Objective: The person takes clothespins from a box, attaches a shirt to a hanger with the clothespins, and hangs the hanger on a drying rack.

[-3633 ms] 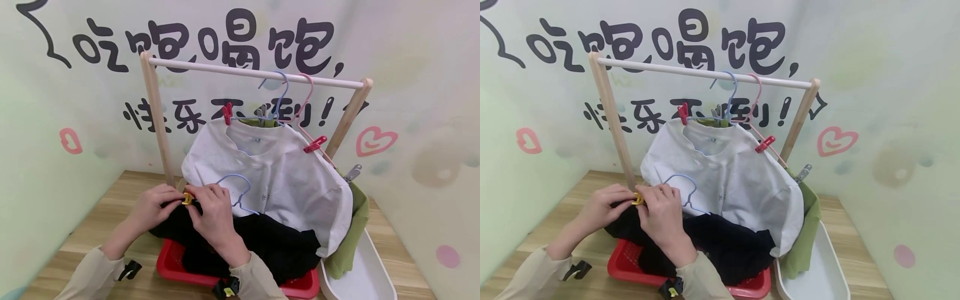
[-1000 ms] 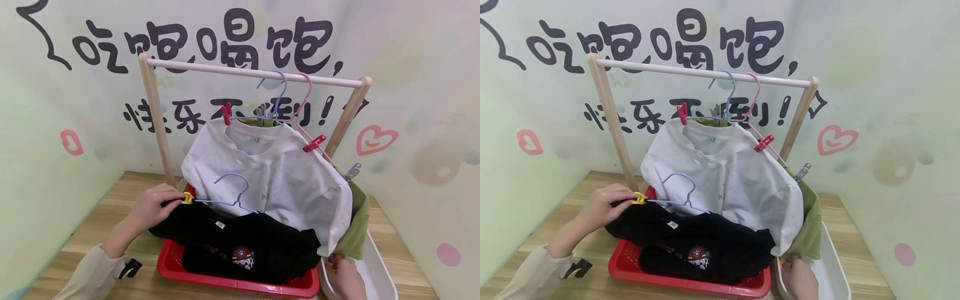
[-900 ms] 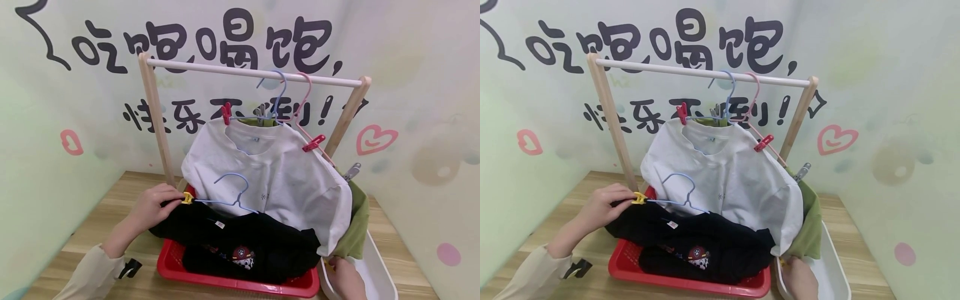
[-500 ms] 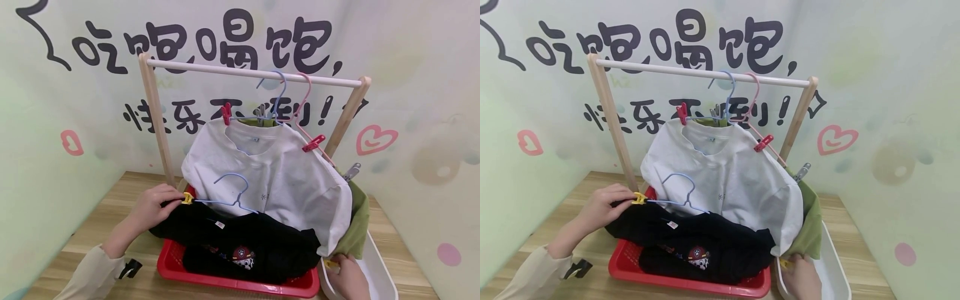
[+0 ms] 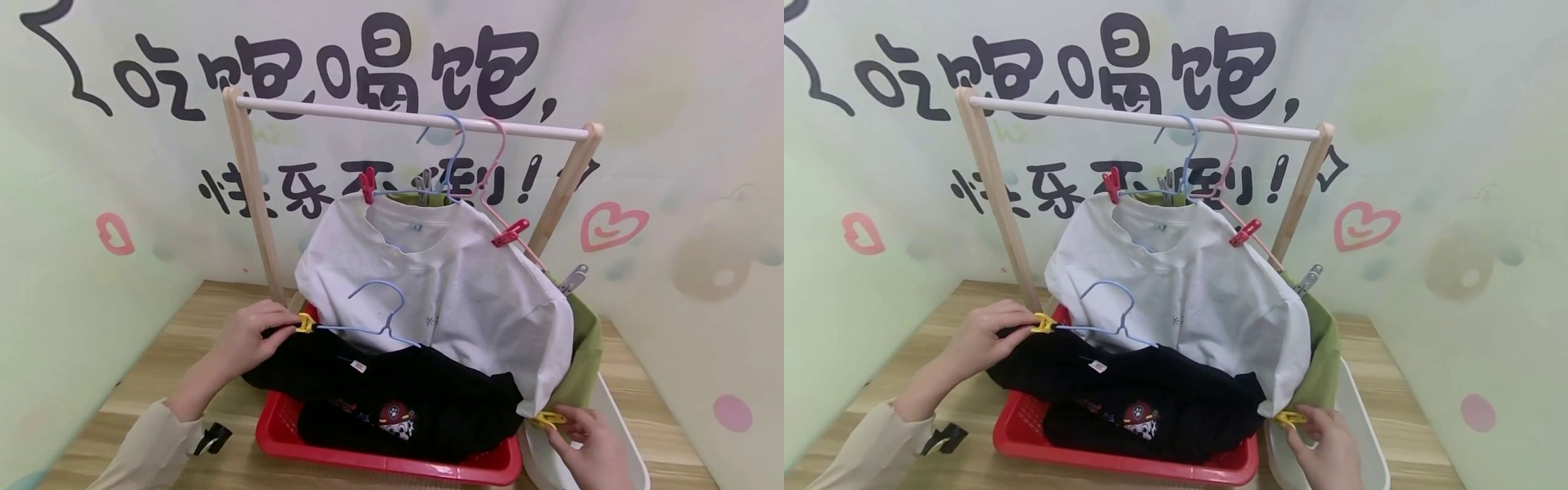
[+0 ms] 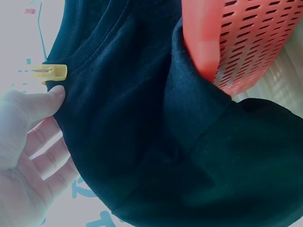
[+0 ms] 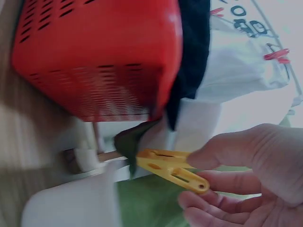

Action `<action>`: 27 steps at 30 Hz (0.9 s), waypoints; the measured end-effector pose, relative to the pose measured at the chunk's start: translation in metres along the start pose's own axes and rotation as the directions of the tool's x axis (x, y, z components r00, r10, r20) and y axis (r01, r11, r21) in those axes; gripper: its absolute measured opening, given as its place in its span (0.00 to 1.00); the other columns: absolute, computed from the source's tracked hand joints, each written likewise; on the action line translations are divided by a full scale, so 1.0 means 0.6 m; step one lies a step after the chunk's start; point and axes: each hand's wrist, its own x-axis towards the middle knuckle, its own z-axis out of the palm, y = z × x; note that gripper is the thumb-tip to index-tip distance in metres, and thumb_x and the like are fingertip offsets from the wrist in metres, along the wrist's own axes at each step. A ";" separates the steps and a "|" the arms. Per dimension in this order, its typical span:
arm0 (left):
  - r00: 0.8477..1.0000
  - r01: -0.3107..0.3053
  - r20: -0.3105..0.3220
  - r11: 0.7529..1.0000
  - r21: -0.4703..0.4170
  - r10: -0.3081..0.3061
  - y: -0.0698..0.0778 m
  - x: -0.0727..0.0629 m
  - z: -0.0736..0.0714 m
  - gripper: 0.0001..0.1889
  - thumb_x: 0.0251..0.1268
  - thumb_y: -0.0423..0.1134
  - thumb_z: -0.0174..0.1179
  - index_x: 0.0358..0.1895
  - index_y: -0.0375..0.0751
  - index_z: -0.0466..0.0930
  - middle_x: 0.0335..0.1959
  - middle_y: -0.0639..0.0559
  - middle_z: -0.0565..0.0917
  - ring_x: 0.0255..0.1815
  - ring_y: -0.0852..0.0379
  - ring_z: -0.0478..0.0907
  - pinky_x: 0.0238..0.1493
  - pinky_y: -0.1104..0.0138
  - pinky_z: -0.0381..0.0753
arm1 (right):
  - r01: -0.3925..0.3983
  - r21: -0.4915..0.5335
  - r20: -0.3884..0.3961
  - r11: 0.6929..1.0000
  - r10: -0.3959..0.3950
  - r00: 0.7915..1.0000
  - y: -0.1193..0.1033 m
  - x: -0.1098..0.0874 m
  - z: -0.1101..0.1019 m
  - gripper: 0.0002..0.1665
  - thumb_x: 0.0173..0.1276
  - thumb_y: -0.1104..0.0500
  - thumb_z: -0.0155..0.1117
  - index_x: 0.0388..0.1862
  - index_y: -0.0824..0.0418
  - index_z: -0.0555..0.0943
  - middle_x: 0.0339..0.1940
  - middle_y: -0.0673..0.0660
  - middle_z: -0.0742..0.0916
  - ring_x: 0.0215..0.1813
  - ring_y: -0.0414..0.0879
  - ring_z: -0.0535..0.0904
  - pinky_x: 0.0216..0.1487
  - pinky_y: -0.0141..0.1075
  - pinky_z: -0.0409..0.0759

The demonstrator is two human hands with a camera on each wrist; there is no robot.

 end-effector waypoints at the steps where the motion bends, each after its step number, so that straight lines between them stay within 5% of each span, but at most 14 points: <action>1: 1.000 0.000 0.000 1.000 0.001 0.000 0.000 0.000 0.000 0.28 0.71 0.53 0.43 0.28 0.34 0.84 0.26 0.49 0.82 0.27 0.56 0.77 0.28 0.67 0.77 | 0.009 -0.009 0.003 1.000 -0.009 1.000 -0.004 0.001 -0.004 0.18 0.36 0.72 0.75 0.31 0.68 0.83 0.26 0.54 0.78 0.25 0.28 0.72 0.24 0.19 0.71; 8: 1.000 0.001 -0.001 1.000 -0.001 -0.001 0.001 0.000 -0.001 0.27 0.71 0.52 0.43 0.28 0.34 0.84 0.26 0.50 0.82 0.27 0.56 0.77 0.27 0.67 0.76 | 0.076 0.062 -0.075 0.995 -0.071 0.995 -0.021 0.009 -0.014 0.22 0.32 0.76 0.73 0.33 0.67 0.83 0.28 0.56 0.79 0.28 0.27 0.75 0.30 0.14 0.71; 17: 1.000 -0.005 -0.002 1.000 -0.006 0.005 0.001 0.002 0.000 0.27 0.71 0.52 0.44 0.28 0.35 0.85 0.26 0.50 0.83 0.27 0.56 0.77 0.28 0.67 0.76 | 0.053 0.137 -0.106 0.989 -0.038 0.994 -0.041 0.012 -0.019 0.24 0.36 0.79 0.72 0.37 0.68 0.82 0.33 0.54 0.79 0.35 0.22 0.71 0.35 0.13 0.72; 20: 1.000 -0.004 0.027 1.000 -0.025 0.005 -0.002 0.007 0.005 0.12 0.65 0.40 0.59 0.30 0.35 0.85 0.28 0.49 0.83 0.29 0.55 0.77 0.29 0.66 0.77 | 0.089 0.188 -0.179 0.978 -0.055 0.982 -0.043 0.014 -0.021 0.27 0.33 0.83 0.70 0.38 0.71 0.82 0.35 0.48 0.80 0.37 0.23 0.72 0.38 0.13 0.71; 22: 0.999 0.000 0.041 0.999 -0.036 0.001 -0.003 0.009 0.007 0.03 0.52 0.28 0.66 0.31 0.34 0.85 0.29 0.49 0.83 0.30 0.54 0.77 0.31 0.65 0.77 | 0.115 0.214 -0.230 0.970 -0.064 0.971 -0.044 0.016 -0.022 0.29 0.31 0.84 0.70 0.38 0.72 0.81 0.37 0.43 0.80 0.37 0.24 0.73 0.39 0.13 0.71; 24: 0.999 0.001 0.036 0.999 -0.041 0.000 -0.003 0.007 0.005 0.13 0.37 0.19 0.67 0.30 0.34 0.85 0.29 0.49 0.83 0.29 0.54 0.78 0.30 0.65 0.77 | 0.145 0.230 -0.265 0.962 -0.082 0.961 -0.047 0.019 -0.021 0.30 0.30 0.85 0.70 0.39 0.73 0.81 0.38 0.40 0.80 0.37 0.25 0.74 0.39 0.13 0.71; 27: 1.000 0.007 0.026 1.000 -0.030 -0.006 0.000 0.001 -0.002 0.06 0.48 0.24 0.67 0.30 0.34 0.85 0.28 0.49 0.83 0.29 0.54 0.78 0.30 0.65 0.77 | 0.196 0.271 -0.282 0.942 -0.117 0.952 -0.052 0.024 -0.017 0.30 0.31 0.86 0.70 0.40 0.74 0.81 0.39 0.43 0.81 0.39 0.27 0.75 0.40 0.15 0.71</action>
